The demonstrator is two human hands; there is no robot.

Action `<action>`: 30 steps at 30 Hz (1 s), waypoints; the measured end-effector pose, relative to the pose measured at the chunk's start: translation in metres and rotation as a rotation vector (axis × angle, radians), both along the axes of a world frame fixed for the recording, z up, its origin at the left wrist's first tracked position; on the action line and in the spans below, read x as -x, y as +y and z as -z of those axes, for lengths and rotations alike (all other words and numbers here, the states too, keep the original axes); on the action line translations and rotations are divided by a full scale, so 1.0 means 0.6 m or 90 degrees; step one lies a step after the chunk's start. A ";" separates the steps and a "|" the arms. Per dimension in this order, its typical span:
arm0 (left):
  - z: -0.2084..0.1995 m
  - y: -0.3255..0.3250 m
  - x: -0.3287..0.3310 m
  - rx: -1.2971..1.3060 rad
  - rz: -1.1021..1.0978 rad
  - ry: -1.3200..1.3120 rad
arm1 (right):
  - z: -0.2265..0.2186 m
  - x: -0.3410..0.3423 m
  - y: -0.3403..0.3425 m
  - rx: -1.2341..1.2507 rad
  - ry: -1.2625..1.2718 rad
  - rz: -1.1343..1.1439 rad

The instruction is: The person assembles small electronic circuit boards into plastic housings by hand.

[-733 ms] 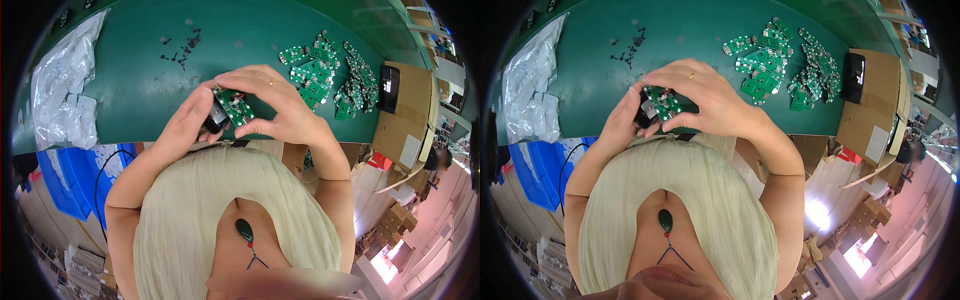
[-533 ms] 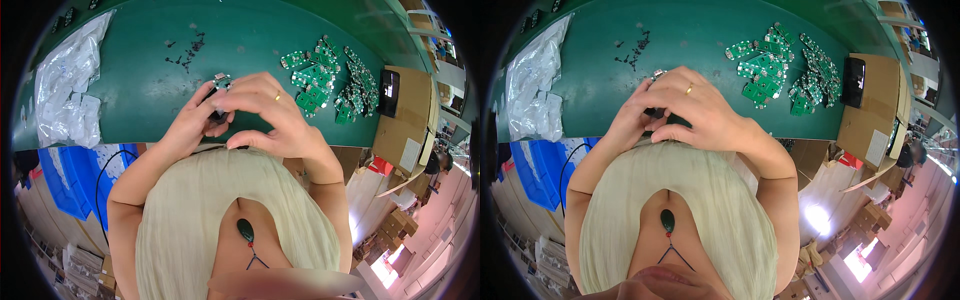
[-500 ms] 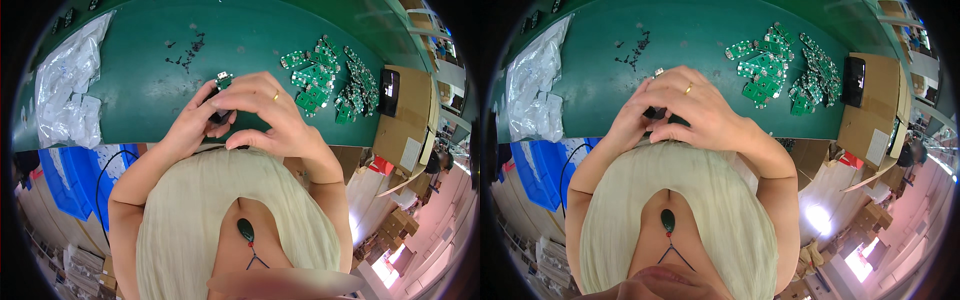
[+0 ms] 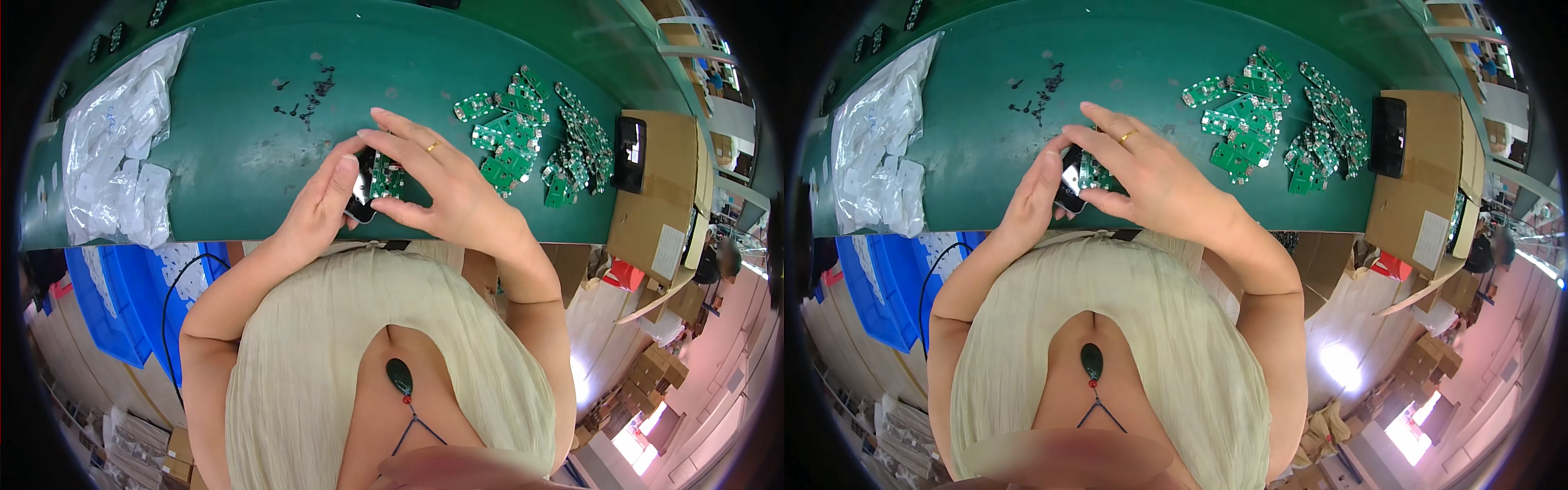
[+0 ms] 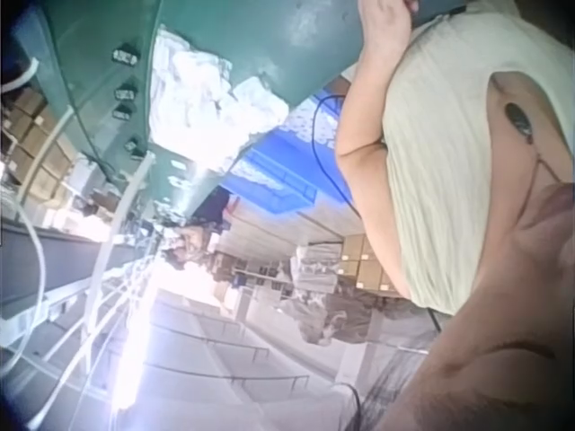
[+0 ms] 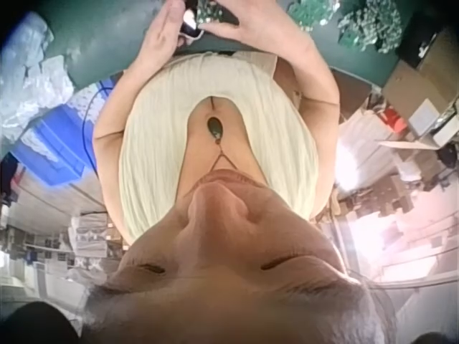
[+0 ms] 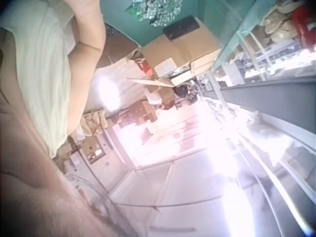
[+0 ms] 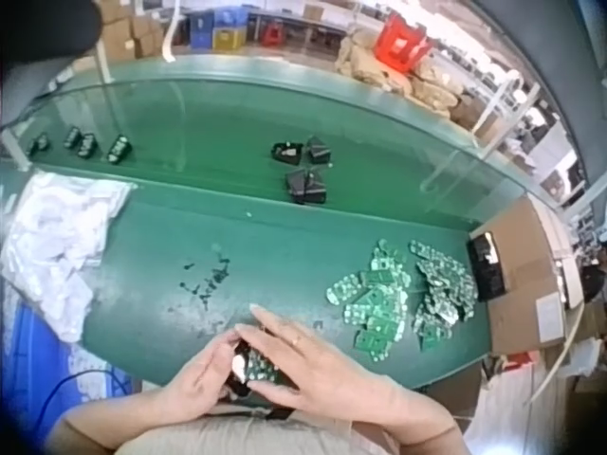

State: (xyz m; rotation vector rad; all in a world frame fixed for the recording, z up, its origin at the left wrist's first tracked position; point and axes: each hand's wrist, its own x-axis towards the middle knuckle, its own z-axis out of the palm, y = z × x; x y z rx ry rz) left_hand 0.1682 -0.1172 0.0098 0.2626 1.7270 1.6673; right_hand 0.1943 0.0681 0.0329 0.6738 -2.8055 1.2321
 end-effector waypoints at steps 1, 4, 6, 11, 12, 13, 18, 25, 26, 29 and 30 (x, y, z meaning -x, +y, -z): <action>0.002 -0.002 0.005 -0.036 0.010 -0.066 | -0.001 -0.001 -0.001 0.041 0.012 -0.006; -0.002 0.006 0.004 -0.073 -0.014 -0.172 | -0.002 -0.002 -0.011 0.108 0.064 -0.048; 0.008 0.014 0.002 -0.118 -0.049 -0.241 | -0.005 -0.005 -0.021 0.116 0.099 -0.109; 0.003 0.008 0.016 -0.077 0.010 -0.314 | -0.006 -0.007 -0.023 0.049 0.154 -0.120; 0.001 0.011 0.015 -0.103 -0.002 -0.331 | -0.006 -0.007 -0.022 0.042 0.162 -0.126; -0.001 0.012 0.014 -0.103 -0.002 -0.331 | -0.006 -0.006 -0.022 0.042 0.162 -0.127; -0.019 0.018 0.010 -0.187 -0.165 -0.321 | 0.013 0.002 -0.010 0.123 0.194 -0.016; -0.020 0.021 0.011 -0.190 -0.164 -0.311 | 0.037 0.001 -0.016 0.106 0.270 0.102; -0.017 0.021 0.009 -0.190 -0.166 -0.311 | 0.038 0.002 -0.016 0.107 0.269 0.101; -0.006 0.025 0.009 -0.218 -0.174 -0.263 | 0.044 0.005 -0.017 0.093 0.290 0.109; -0.005 0.027 0.009 -0.222 -0.182 -0.236 | 0.045 0.000 -0.018 0.047 0.338 0.127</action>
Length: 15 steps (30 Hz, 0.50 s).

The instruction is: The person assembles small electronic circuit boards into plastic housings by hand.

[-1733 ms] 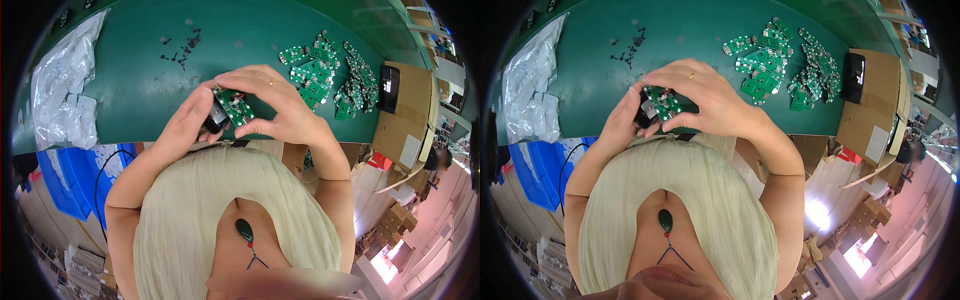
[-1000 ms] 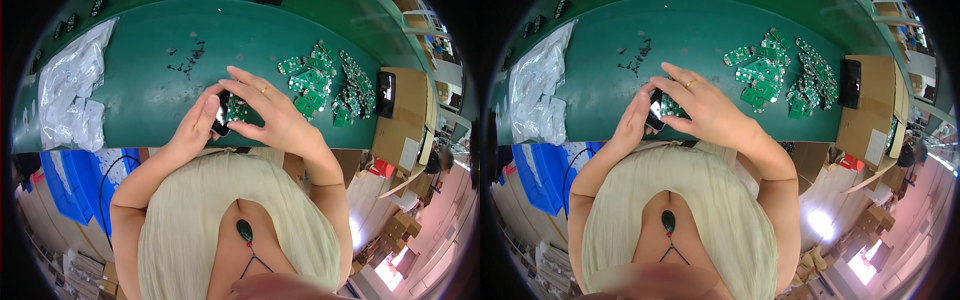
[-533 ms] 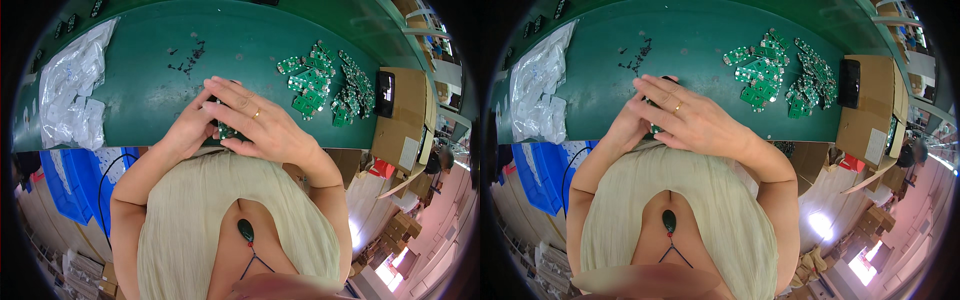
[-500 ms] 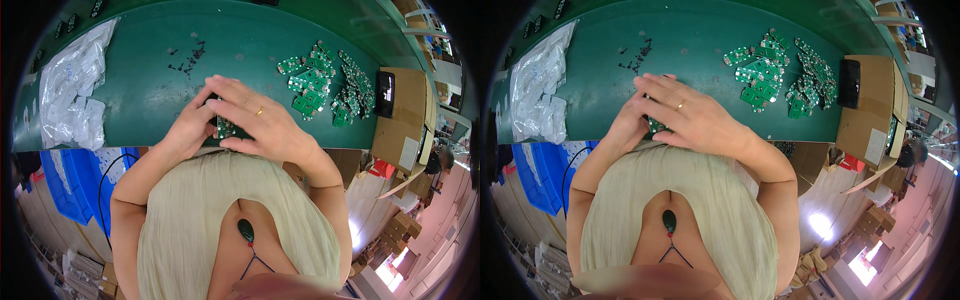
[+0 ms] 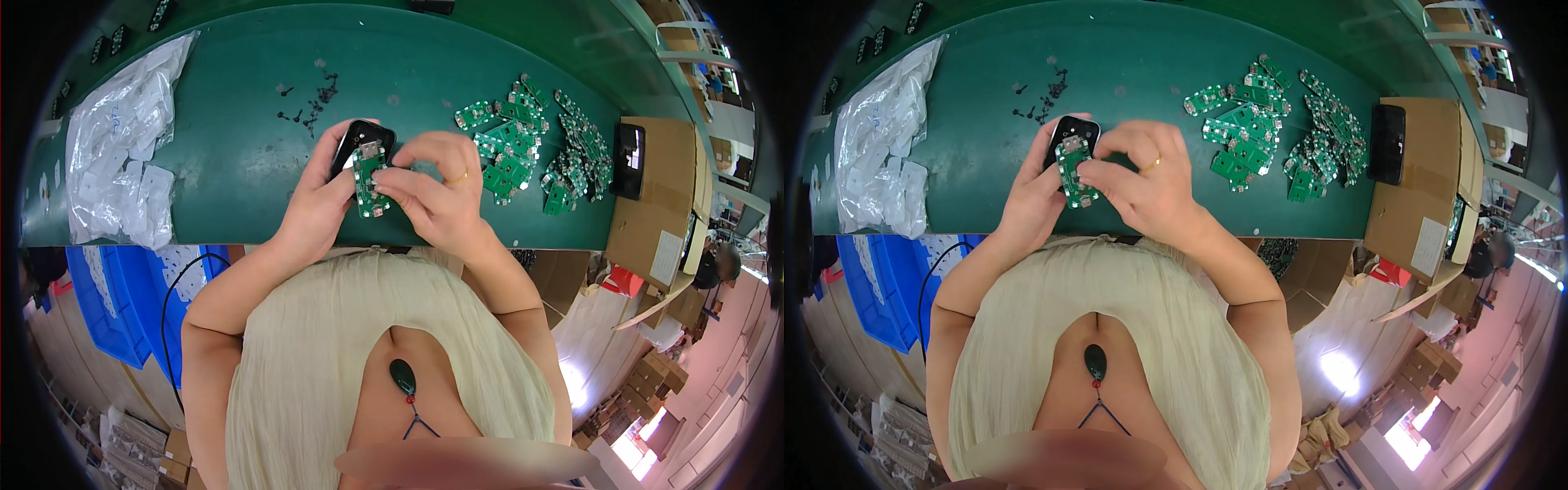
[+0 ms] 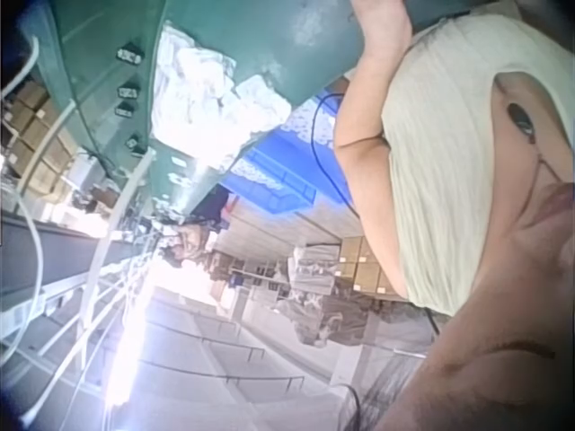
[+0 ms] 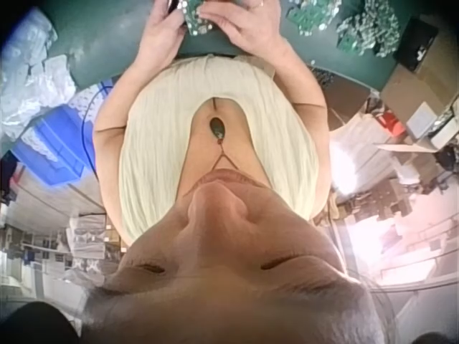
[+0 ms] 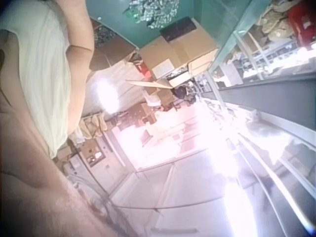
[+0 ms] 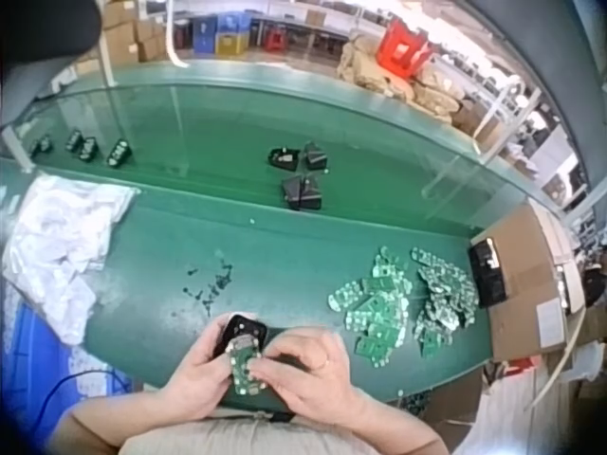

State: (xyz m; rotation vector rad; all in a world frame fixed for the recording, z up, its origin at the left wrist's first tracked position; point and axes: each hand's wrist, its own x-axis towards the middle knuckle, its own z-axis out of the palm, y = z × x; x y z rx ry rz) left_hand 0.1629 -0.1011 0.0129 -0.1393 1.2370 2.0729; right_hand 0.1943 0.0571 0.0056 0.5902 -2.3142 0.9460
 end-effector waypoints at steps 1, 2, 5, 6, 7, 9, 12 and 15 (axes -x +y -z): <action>0.001 0.002 0.000 0.002 -0.013 0.024 | 0.001 -0.002 -0.002 -0.043 0.042 0.032; 0.003 0.005 -0.001 0.001 -0.013 0.026 | 0.001 -0.002 -0.003 -0.044 0.044 0.032; 0.011 0.005 0.003 0.023 -0.035 0.120 | 0.008 0.011 -0.006 -0.068 0.081 0.083; 0.013 0.002 0.004 0.008 -0.016 0.121 | 0.011 0.016 -0.003 -0.067 0.078 0.090; 0.016 0.000 0.005 -0.007 0.003 0.121 | 0.012 0.019 -0.002 -0.066 0.075 0.097; 0.026 0.003 0.004 0.031 -0.001 0.184 | 0.008 0.021 -0.005 -0.061 0.064 0.086; 0.025 0.002 0.000 0.080 0.008 0.247 | 0.001 0.023 -0.012 -0.070 0.046 0.082; 0.022 0.002 -0.003 0.089 0.014 0.255 | 0.000 0.022 -0.016 -0.096 0.030 0.086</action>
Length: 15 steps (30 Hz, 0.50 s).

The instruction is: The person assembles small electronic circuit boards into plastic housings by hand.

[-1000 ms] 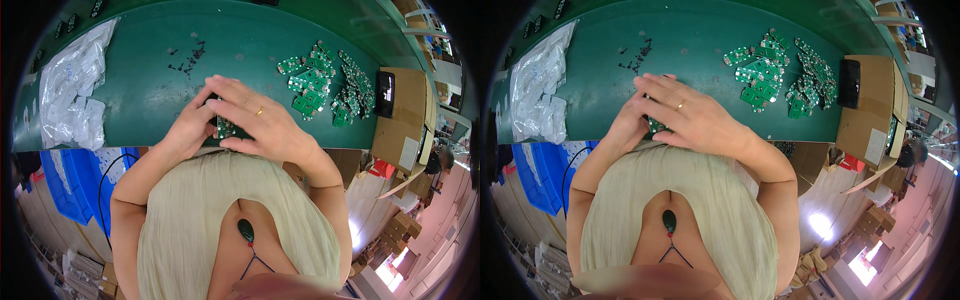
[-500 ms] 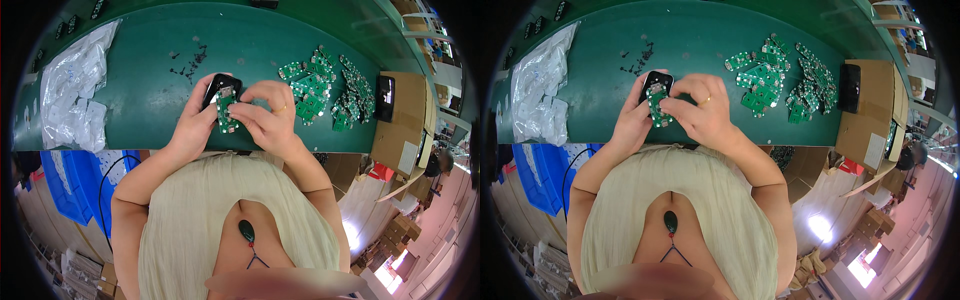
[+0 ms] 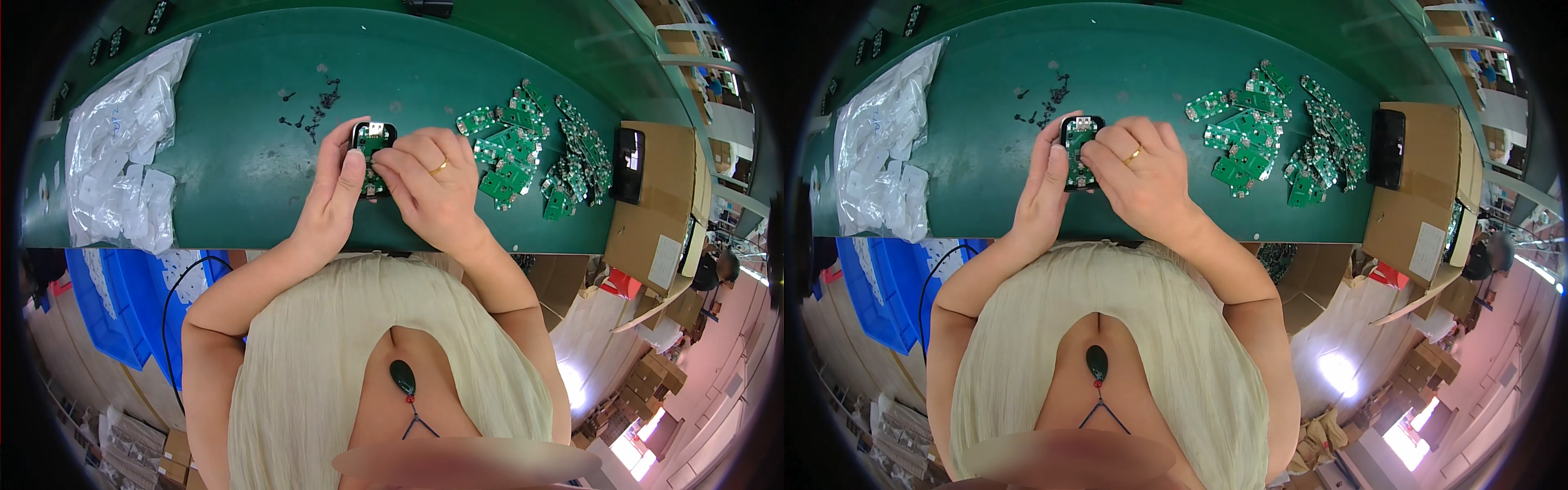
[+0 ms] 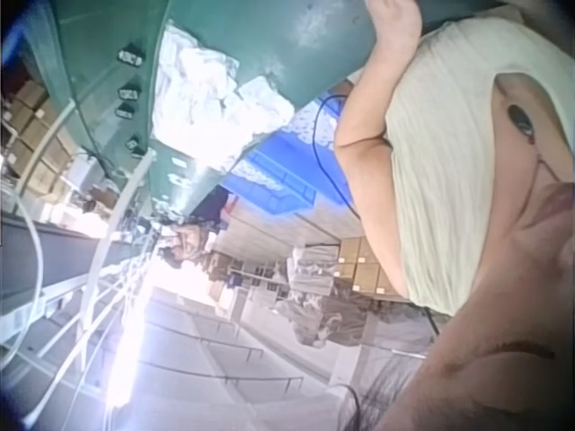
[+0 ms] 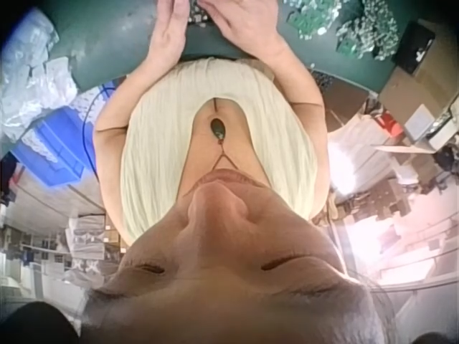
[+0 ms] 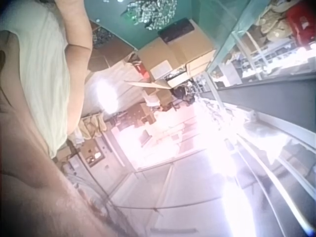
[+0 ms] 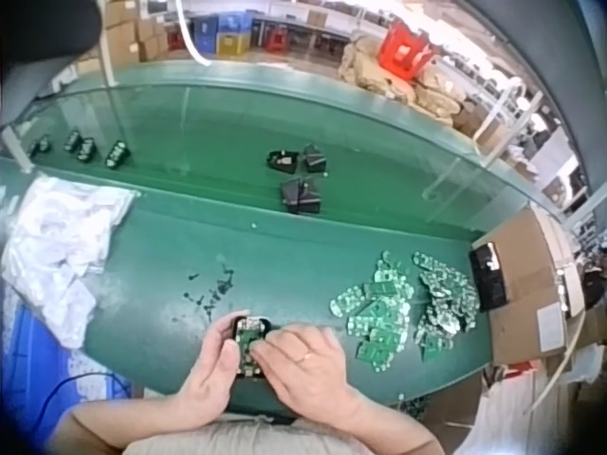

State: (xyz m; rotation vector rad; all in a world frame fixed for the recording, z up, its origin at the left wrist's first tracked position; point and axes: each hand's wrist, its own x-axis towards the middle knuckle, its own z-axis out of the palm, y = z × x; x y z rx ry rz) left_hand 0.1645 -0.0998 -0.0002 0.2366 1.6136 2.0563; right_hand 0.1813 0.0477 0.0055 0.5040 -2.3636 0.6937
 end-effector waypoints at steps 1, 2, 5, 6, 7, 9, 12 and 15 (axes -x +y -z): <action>-0.001 0.000 0.000 -0.003 -0.008 0.007 | 0.000 0.000 -0.001 -0.011 -0.010 -0.003; -0.004 -0.001 0.001 -0.003 -0.008 0.008 | 0.003 0.000 0.000 -0.011 -0.009 -0.003; -0.008 -0.002 0.007 0.007 -0.006 0.085 | 0.010 0.001 -0.001 0.050 -0.013 -0.029; -0.006 -0.004 0.012 -0.028 -0.009 0.041 | 0.004 0.001 -0.008 0.201 -0.086 -0.026; -0.006 -0.004 0.017 -0.062 -0.012 -0.002 | -0.001 0.001 -0.013 0.351 -0.160 -0.023; -0.009 0.005 0.022 -0.061 -0.030 0.039 | 0.004 -0.001 -0.012 0.478 -0.298 -0.085; -0.005 0.014 0.034 -0.046 -0.064 0.126 | 0.005 0.014 -0.019 0.706 -0.455 -0.185; -0.008 0.021 0.055 -0.035 -0.085 0.177 | 0.007 0.037 -0.021 0.750 -0.427 -0.195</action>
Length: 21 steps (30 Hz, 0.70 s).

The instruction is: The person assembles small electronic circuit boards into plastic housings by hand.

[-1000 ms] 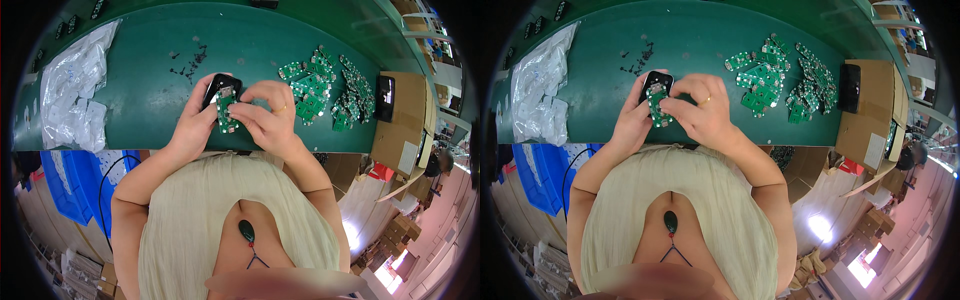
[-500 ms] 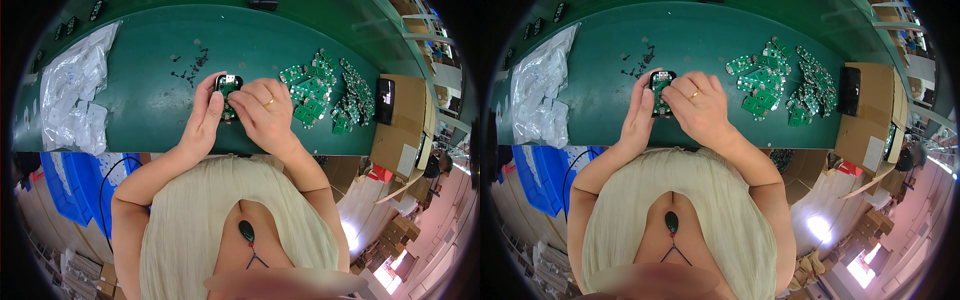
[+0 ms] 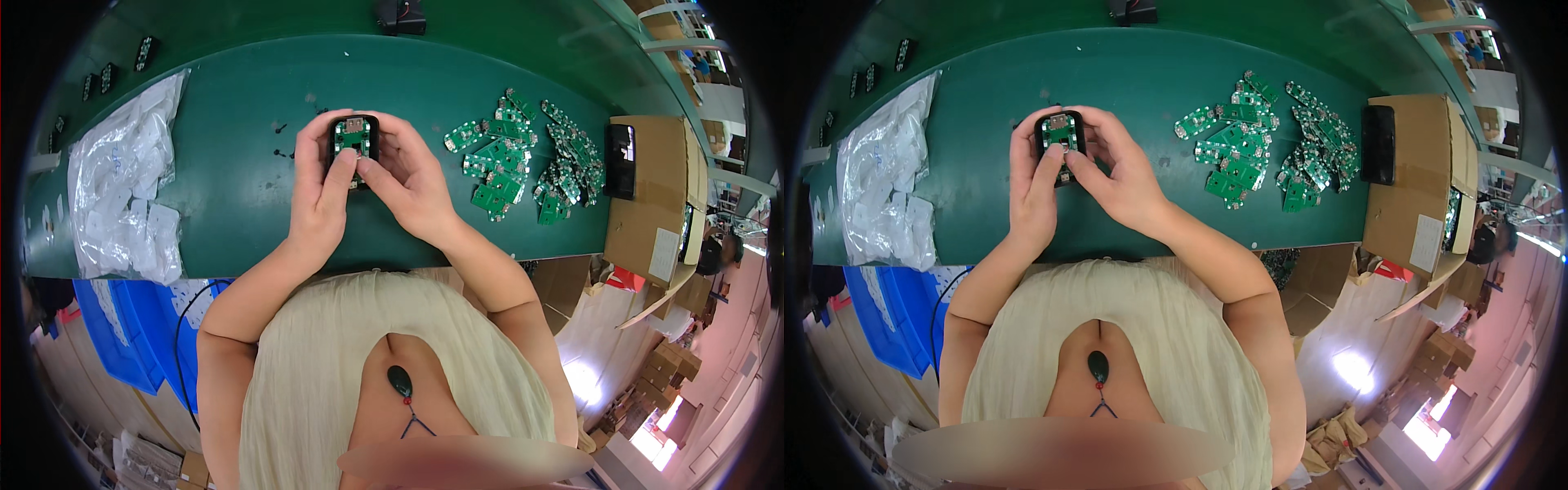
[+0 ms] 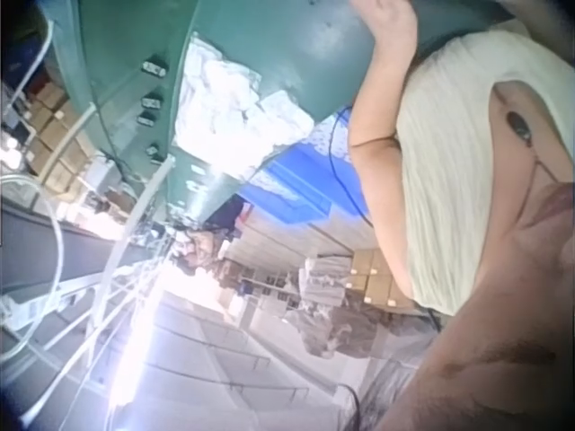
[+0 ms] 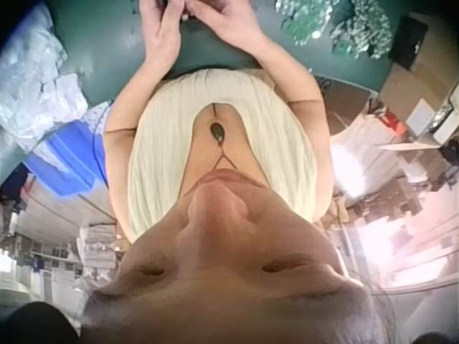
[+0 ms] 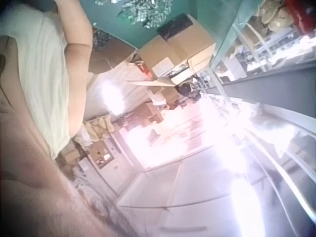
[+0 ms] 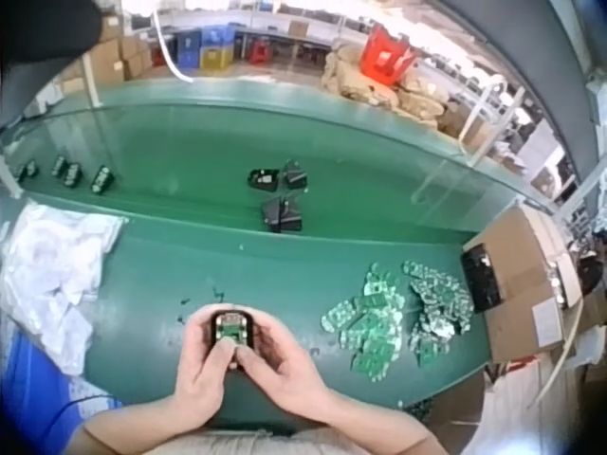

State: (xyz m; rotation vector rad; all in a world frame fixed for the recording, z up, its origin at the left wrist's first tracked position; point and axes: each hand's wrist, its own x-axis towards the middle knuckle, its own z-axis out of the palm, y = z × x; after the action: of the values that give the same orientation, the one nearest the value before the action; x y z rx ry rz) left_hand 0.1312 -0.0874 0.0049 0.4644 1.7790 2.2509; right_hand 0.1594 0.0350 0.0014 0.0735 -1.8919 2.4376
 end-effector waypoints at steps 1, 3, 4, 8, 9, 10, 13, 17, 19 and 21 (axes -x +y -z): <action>-0.002 0.003 0.008 -0.002 -0.006 0.002 | 0.000 0.008 0.001 -0.006 0.015 0.008; -0.003 0.008 0.024 -0.009 -0.013 0.026 | -0.002 0.026 0.004 -0.013 0.034 0.018; -0.003 0.008 0.032 0.002 -0.022 0.021 | -0.004 0.036 0.006 -0.024 0.045 0.013; -0.001 0.011 0.067 0.002 -0.053 0.028 | -0.004 0.079 0.004 -0.025 0.078 0.010; 0.001 0.011 0.077 -0.012 -0.071 0.043 | -0.006 0.091 0.005 -0.025 0.079 0.009; 0.003 0.012 0.089 0.007 -0.086 0.071 | -0.009 0.105 0.005 -0.025 0.073 0.002; 0.003 0.014 0.132 -0.046 -0.077 -0.069 | -0.007 0.147 0.013 -0.016 0.041 -0.022; 0.004 0.010 0.165 0.000 -0.067 -0.099 | 0.000 0.182 0.016 0.001 0.006 -0.053; 0.009 0.012 0.176 0.015 -0.085 -0.052 | 0.005 0.195 0.014 -0.030 0.028 -0.040; 0.011 0.015 0.193 0.029 -0.097 -0.002 | 0.016 0.210 0.014 -0.063 0.052 -0.023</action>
State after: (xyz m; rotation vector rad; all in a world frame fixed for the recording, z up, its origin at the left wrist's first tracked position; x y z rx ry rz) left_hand 0.0156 -0.0784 -0.0016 0.3269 1.9198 2.3033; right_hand 0.0332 0.0432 -0.0082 0.2086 -1.9916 2.3237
